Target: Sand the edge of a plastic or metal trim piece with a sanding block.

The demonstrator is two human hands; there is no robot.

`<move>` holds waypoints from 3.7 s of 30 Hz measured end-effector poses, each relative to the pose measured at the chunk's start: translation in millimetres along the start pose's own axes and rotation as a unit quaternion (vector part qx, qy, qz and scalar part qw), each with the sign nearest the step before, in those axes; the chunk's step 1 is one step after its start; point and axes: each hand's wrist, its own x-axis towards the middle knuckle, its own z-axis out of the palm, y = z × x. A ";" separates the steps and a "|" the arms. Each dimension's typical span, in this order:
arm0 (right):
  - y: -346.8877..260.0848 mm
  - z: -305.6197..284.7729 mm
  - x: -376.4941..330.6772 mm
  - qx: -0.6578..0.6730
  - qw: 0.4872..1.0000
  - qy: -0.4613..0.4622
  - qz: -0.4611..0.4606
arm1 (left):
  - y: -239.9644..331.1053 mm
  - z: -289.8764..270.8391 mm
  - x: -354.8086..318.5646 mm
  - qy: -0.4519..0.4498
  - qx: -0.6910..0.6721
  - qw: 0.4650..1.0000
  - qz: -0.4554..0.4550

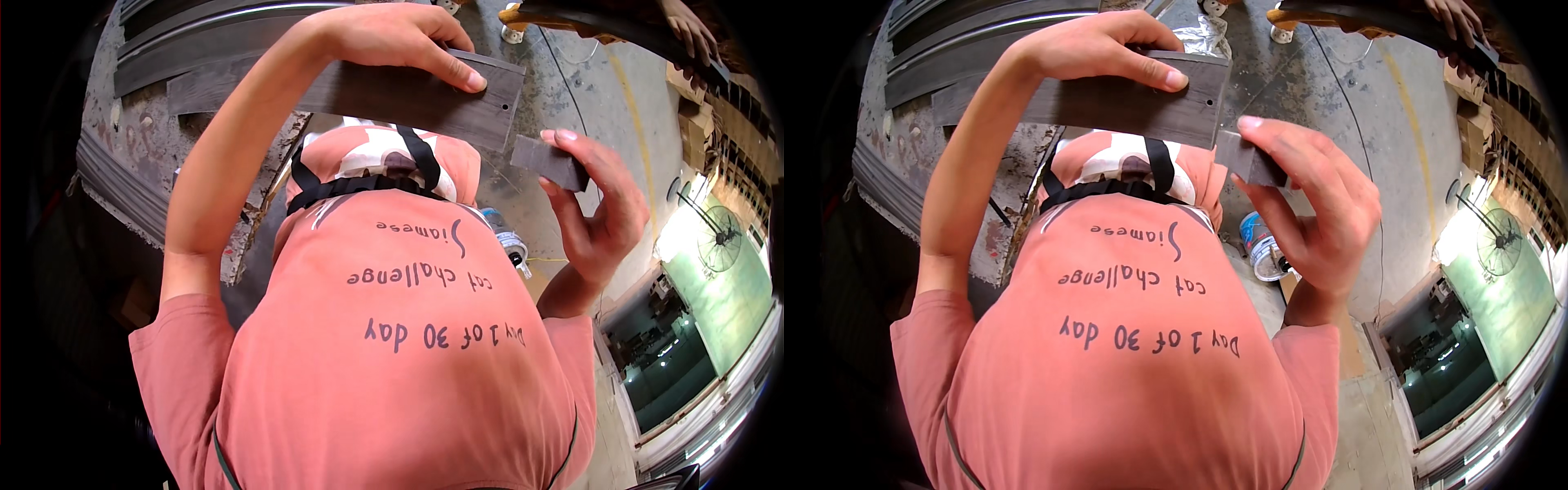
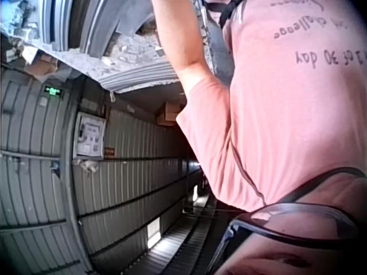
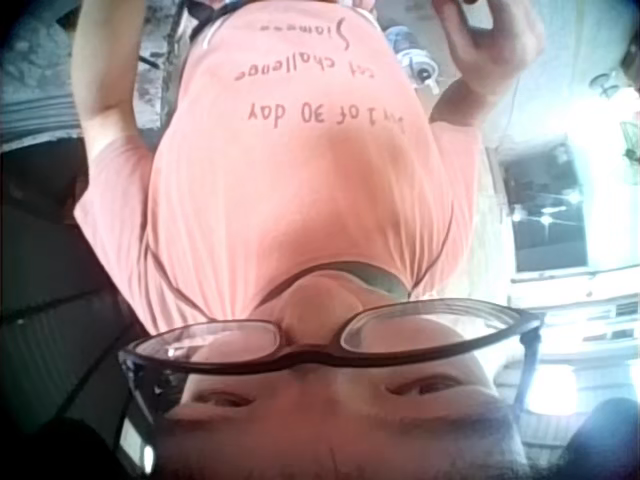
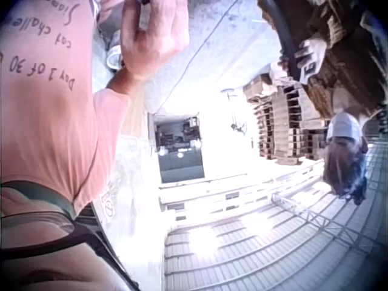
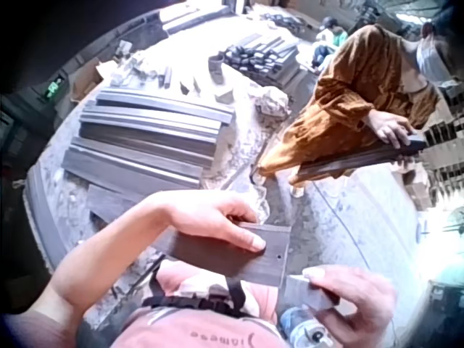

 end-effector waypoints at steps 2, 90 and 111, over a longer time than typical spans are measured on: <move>0.2 6.6 4.5 -0.020 1.000 0.000 -0.007 | 1.0 0.9 -0.5 -0.011 0.001 1.000 -0.022; 22.2 20.0 30.1 0.019 0.994 0.087 -0.063 | 15.2 2.0 -19.3 0.065 0.021 0.993 -0.100; 10.6 10.2 25.8 -0.034 0.997 0.041 -0.061 | 10.8 4.5 -17.2 0.063 0.024 0.992 -0.109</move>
